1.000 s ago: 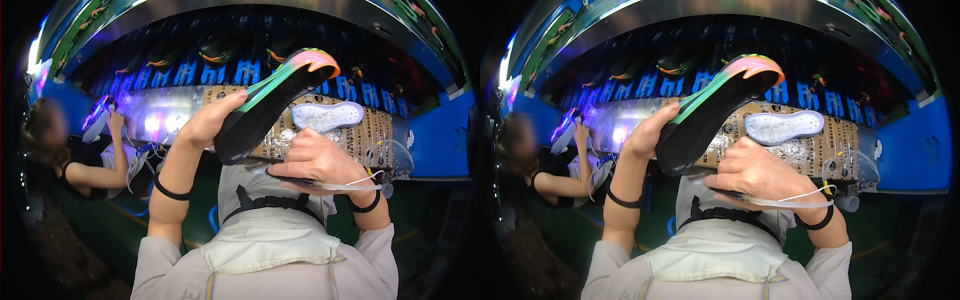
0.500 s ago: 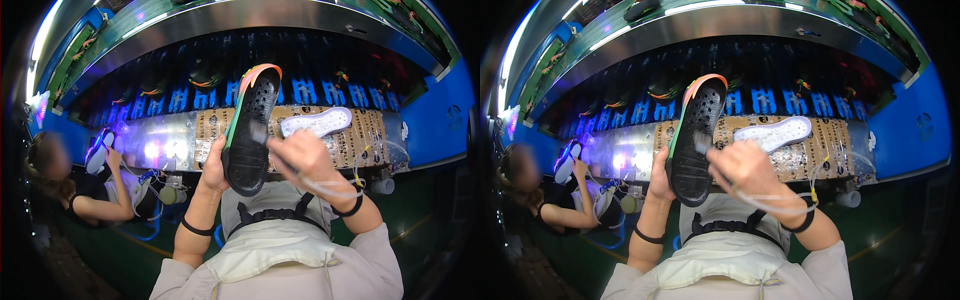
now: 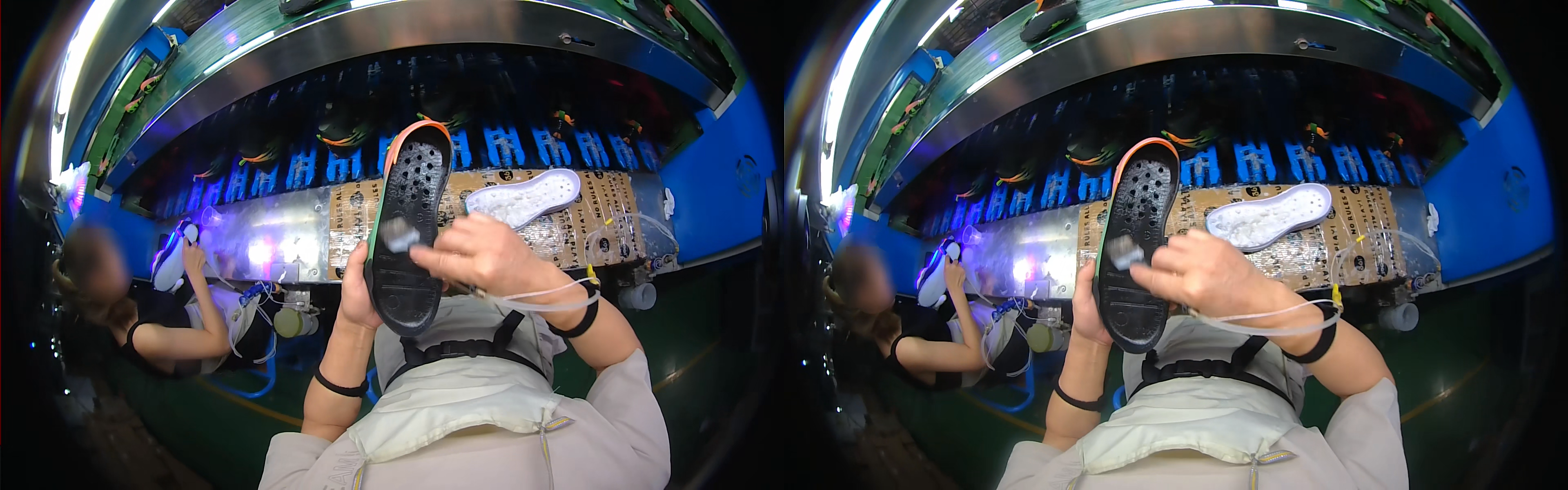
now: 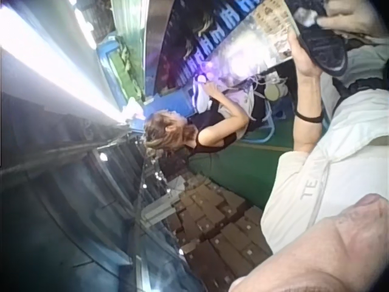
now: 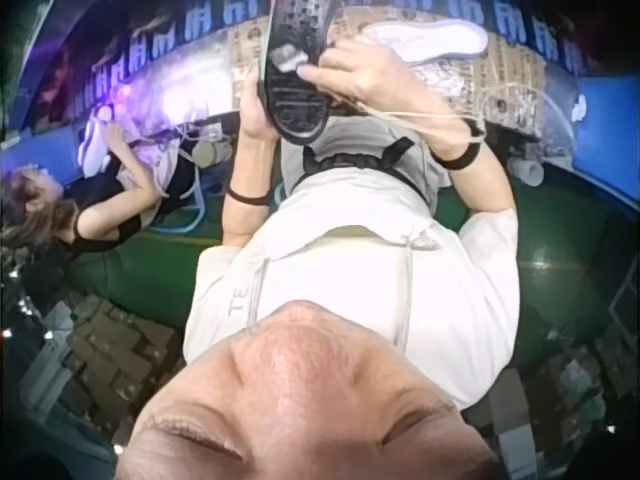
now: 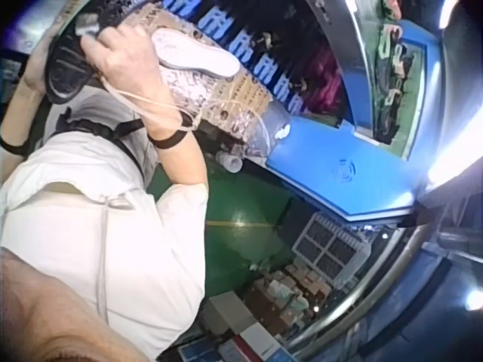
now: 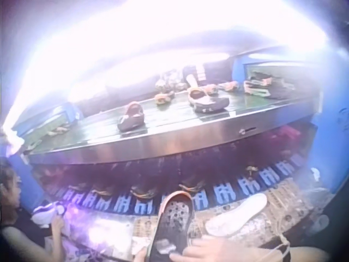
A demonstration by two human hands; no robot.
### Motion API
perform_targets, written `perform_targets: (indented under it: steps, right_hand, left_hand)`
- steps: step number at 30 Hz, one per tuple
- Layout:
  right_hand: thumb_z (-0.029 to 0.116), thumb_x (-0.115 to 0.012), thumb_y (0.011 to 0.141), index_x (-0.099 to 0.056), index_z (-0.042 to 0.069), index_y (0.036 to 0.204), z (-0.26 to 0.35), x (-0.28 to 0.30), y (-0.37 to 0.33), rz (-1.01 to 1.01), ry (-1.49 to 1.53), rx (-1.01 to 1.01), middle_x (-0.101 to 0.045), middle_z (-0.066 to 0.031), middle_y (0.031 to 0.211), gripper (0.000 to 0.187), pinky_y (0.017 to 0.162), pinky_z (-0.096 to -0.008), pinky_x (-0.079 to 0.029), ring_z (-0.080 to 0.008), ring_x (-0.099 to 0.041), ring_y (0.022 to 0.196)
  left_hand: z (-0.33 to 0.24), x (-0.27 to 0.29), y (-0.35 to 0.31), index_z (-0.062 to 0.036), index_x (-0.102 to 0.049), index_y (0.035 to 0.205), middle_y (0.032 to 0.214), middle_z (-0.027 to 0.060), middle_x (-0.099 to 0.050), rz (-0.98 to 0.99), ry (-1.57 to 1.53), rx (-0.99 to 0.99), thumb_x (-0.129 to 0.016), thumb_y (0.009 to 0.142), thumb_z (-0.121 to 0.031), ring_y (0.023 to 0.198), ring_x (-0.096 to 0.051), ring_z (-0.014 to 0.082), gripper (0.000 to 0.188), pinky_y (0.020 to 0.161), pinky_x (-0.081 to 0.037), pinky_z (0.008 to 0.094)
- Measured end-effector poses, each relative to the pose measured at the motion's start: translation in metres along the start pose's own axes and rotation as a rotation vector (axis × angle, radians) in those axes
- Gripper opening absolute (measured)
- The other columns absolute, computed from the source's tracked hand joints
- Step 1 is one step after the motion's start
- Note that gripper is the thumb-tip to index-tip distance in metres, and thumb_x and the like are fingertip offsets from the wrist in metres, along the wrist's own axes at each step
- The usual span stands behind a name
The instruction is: Applying glue or primer to shoe outsoles at a factory workstation.
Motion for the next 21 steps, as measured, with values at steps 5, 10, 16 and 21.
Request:
perform_targets:
  steps: [5, 10, 16, 21]
  right_hand:
    - [0.013, -0.081, 0.083, -0.075, 0.007, 0.111, -0.004, 0.016, 0.003, 0.017, 0.363, -0.049, -0.066, -0.0072, 0.083, 0.029, 0.068, -0.0391, -0.050, -0.0279, -0.066, 0.076]
    - [0.009, -0.081, 0.083, -0.072, 0.001, 0.117, -0.007, -0.010, -0.005, -0.208, -0.145, -0.126, -0.063, -0.0068, 0.081, 0.036, 0.064, -0.0379, -0.046, -0.0242, -0.062, 0.071]
    - [0.011, -0.082, 0.084, -0.074, 0.001, 0.118, 0.024, -0.025, -0.016, 0.045, 0.290, -0.116, -0.068, -0.0076, 0.086, 0.037, 0.068, -0.0348, -0.048, -0.0235, -0.065, 0.074]
    - [0.004, -0.073, 0.092, -0.073, -0.002, 0.124, -0.016, 0.005, -0.023, -0.378, 0.514, -0.501, -0.073, -0.0149, 0.096, 0.033, 0.076, -0.0337, -0.053, -0.0224, -0.066, 0.078]
  left_hand:
    - [-0.001, 0.014, 0.001, 0.0005, -0.046, 0.154, 0.139, 0.0236, -0.065, -0.018, -0.068, -0.029, -0.023, 0.109, -0.054, 0.122, -0.068, 0.0392, 0.074, 0.103, -0.058, 0.0562]
    - [0.001, 0.002, 0.004, -0.0006, -0.046, 0.154, 0.142, 0.0232, -0.063, 0.133, -0.069, 0.011, -0.022, 0.109, -0.054, 0.124, -0.067, 0.0375, 0.074, 0.108, -0.056, 0.0518]
    - [0.003, 0.028, 0.006, 0.0004, -0.043, 0.155, 0.142, 0.0263, -0.062, 0.057, -0.057, -0.037, -0.017, 0.108, -0.060, 0.129, -0.063, 0.0422, 0.081, 0.111, -0.052, 0.0529]
    - [0.006, 0.040, -0.008, -0.0010, -0.039, 0.159, 0.144, 0.0372, -0.054, 0.248, -0.330, -0.004, -0.016, 0.106, -0.067, 0.123, -0.064, 0.0506, 0.087, 0.100, -0.058, 0.0608]
Point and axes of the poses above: each hand's wrist, its own y-axis towards the middle knuckle, its own x-axis out of the back of the hand, z = x × y, the point moved 6 cm from there along y, towards the middle knuckle
